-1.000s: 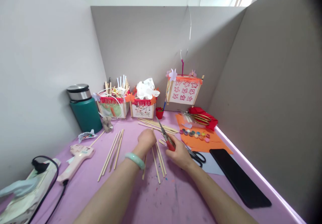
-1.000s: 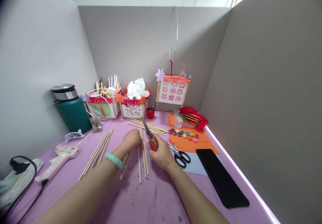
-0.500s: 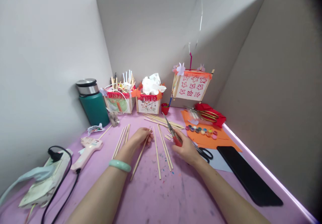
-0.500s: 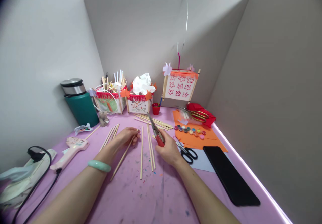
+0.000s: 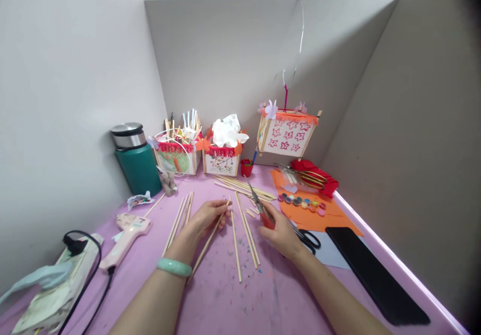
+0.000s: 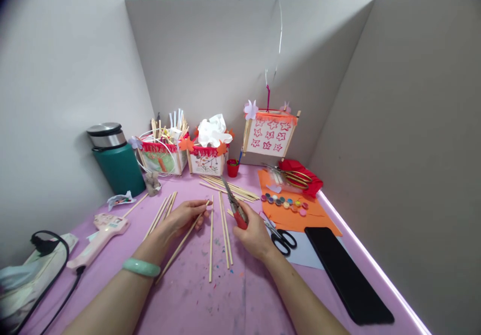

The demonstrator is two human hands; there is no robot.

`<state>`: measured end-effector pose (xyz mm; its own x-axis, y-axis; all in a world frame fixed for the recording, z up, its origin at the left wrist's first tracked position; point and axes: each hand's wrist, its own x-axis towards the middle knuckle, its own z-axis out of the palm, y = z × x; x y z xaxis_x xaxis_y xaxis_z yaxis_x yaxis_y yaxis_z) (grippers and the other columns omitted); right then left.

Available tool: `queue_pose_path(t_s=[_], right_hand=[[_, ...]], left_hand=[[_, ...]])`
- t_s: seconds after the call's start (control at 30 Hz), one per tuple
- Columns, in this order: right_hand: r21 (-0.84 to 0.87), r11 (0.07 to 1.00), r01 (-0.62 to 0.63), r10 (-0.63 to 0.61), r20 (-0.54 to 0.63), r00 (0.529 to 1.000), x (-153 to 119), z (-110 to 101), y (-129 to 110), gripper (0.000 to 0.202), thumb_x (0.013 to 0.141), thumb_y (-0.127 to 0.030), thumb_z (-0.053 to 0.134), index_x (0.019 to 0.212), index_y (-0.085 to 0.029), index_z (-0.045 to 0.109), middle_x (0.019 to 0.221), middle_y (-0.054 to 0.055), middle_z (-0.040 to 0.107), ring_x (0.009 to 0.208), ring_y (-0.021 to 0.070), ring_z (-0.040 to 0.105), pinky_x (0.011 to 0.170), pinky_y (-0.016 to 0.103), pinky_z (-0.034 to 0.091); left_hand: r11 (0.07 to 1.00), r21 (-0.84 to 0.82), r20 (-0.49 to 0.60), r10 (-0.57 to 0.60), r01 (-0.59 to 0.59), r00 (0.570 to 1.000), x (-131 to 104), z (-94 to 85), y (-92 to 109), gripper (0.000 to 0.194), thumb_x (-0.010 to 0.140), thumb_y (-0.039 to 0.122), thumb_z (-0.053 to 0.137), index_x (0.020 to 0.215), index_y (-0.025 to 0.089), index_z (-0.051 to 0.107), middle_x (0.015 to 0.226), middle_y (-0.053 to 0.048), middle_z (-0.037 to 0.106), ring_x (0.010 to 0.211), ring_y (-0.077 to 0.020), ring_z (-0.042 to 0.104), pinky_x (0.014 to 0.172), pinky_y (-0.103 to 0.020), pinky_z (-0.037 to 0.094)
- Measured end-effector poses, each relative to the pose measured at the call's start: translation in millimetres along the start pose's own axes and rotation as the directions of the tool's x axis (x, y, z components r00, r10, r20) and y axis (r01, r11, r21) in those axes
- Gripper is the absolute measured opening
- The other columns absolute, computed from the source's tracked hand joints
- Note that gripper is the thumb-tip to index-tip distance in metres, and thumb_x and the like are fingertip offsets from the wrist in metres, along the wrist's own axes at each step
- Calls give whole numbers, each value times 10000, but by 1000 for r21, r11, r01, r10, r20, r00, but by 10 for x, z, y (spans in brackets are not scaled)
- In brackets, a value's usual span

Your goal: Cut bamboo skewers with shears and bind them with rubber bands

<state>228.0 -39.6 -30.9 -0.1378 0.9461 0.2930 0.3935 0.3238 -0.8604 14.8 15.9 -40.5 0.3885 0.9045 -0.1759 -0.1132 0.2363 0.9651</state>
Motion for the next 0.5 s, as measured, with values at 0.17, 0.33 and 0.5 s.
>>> queue_pose_path(t_s=[0.17,0.33,0.5], right_hand=[[-10,1000,21,-20,10,1000,5,11,11,640,609,-74,512,1239,-175,475,1025,29,614,892,187,564,822,279,429],[-13,999,29,-29,3,1000,3,-6,-40,628,616,-78,517,1233,-186,486,1054,21,608,911,185,559,847,287,413],[-8,1000,12,-12,-6,1000,1,-21,-45,606,620,-88,530,1217,-190,500,1067,25,612,929,195,561,854,299,412]], left_hand=[[999,-33,2,-9,9,1000,-17,48,46,192,762,258,582,858,92,570,594,1,504,344,-47,366,315,-178,269],[993,-82,-14,79,-80,997,-209,273,434,252,791,334,537,954,144,569,599,50,403,369,-24,195,339,-161,148],[609,712,206,294,-349,933,-304,428,542,94,739,161,555,756,160,648,666,2,535,577,-97,464,542,-203,353]])
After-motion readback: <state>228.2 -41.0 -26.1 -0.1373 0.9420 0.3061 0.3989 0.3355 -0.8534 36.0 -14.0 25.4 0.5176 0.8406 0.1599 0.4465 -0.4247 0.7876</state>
